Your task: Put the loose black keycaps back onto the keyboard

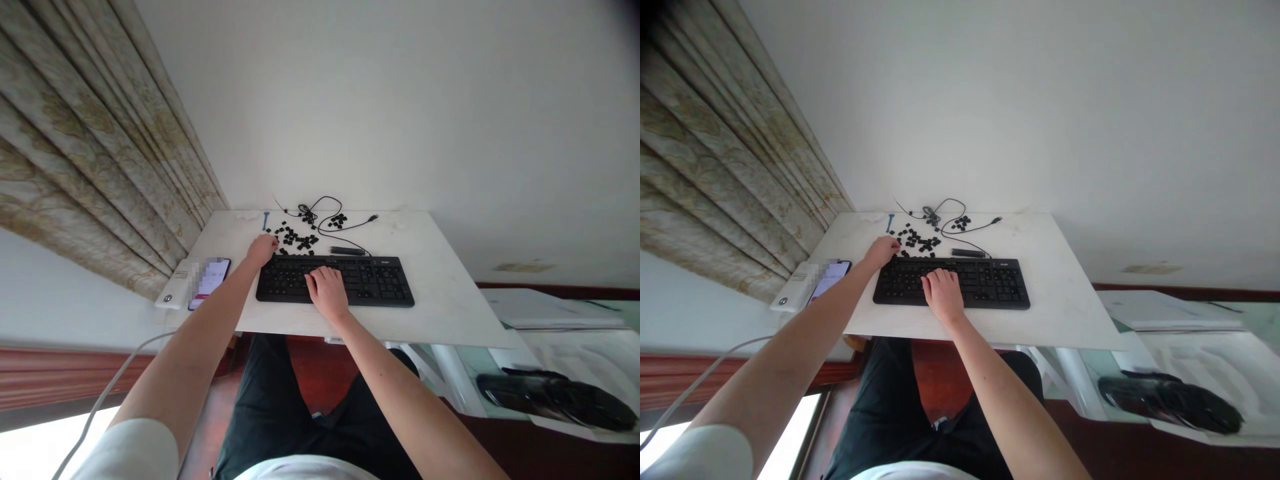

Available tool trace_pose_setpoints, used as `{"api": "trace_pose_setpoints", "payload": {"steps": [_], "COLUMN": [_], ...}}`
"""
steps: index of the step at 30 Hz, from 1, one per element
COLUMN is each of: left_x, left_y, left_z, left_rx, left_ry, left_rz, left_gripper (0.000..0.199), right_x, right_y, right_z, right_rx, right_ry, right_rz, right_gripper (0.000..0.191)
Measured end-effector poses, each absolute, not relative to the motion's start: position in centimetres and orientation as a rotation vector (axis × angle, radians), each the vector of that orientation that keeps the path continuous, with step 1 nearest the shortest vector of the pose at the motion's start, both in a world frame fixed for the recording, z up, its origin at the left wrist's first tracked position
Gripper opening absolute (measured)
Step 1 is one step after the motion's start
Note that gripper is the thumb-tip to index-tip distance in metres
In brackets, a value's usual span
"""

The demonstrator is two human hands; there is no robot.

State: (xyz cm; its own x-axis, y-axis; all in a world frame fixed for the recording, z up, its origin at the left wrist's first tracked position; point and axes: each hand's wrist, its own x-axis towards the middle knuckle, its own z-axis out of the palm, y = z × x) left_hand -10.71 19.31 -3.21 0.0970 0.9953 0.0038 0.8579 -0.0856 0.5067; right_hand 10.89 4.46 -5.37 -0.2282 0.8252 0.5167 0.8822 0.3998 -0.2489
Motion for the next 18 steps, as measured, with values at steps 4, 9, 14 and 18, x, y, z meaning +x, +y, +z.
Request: {"api": "trace_pose_setpoints", "payload": {"steps": [4, 9, 14, 18], "left_x": [-10.7, -9.0, -6.6, -5.5], "left_y": [18.7, 16.7, 12.2, 9.1], "left_z": [-2.8, -2.3, -2.3, -2.6], "left_rx": [1.872, 1.521, 0.808, 0.517], "left_ry": [1.774, 1.597, 0.992, 0.749], "left_rz": [0.722, 1.039, 1.186, 1.162], "left_gripper": [0.004, 0.023, 0.020, 0.011], "right_x": [10.8, 10.9, 11.1, 11.1], "right_y": [4.4, 4.4, 4.2, 3.8], "right_z": [-5.3, -5.2, -5.0, -3.3], "right_rx": [-1.442, -1.434, -1.382, -1.316], "right_ry": [-2.069, -2.044, -1.937, -1.766], "right_rz": [-0.123, -0.105, 0.002, 0.163], "right_gripper": [0.026, 0.024, 0.019, 0.018]}}
